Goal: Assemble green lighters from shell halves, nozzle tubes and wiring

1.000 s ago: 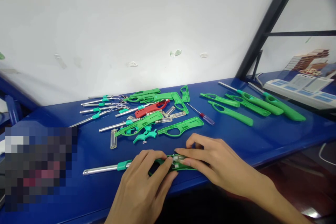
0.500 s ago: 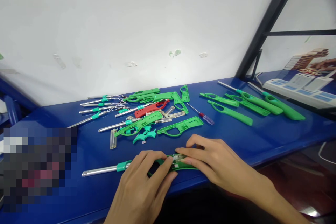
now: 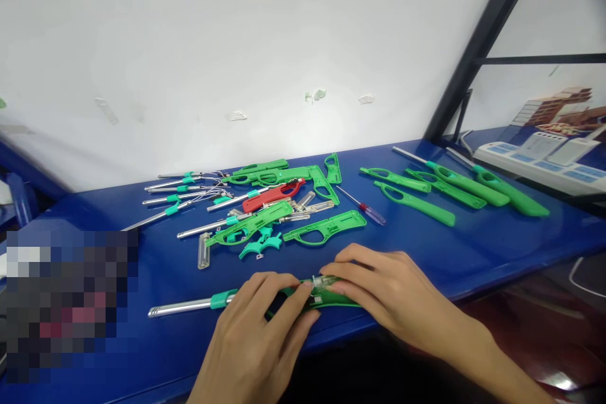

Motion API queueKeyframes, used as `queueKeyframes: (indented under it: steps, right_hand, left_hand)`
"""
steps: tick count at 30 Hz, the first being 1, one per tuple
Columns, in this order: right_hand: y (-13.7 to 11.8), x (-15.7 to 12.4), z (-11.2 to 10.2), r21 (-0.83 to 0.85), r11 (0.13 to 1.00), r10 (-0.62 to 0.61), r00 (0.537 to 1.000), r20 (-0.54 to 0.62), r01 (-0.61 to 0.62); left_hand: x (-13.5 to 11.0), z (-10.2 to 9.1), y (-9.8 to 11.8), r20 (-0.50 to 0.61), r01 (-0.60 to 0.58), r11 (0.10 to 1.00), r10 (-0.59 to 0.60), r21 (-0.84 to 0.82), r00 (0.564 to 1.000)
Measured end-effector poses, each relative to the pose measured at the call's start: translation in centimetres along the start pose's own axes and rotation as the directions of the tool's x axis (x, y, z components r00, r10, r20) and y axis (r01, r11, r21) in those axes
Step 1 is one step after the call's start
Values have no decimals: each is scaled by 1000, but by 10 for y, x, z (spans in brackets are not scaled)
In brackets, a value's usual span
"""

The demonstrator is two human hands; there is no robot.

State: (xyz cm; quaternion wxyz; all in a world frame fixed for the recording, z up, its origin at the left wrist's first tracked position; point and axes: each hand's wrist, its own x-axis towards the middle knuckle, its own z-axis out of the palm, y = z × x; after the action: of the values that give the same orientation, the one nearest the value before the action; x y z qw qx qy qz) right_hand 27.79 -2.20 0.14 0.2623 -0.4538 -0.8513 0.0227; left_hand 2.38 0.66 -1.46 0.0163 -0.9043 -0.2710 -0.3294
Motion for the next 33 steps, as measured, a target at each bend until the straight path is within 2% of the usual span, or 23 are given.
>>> queueKeyframes:
  steps: [8,14,33]
  right_hand:
    - [1,-1,0,25,999,23,1000,11,-24]
    - [1,-2,-1,37,998,41,999,34,-43]
    - [0,-3,-2,54,998,39,998,47,-41]
  left_hand:
    - [2,0,0,-1,2,1000,-2,-13,1000]
    - [6,0,4,-41,11,1000,-12,-26,999]
    - [5,-1,3,-4,12,1000,-12,-18,1000]
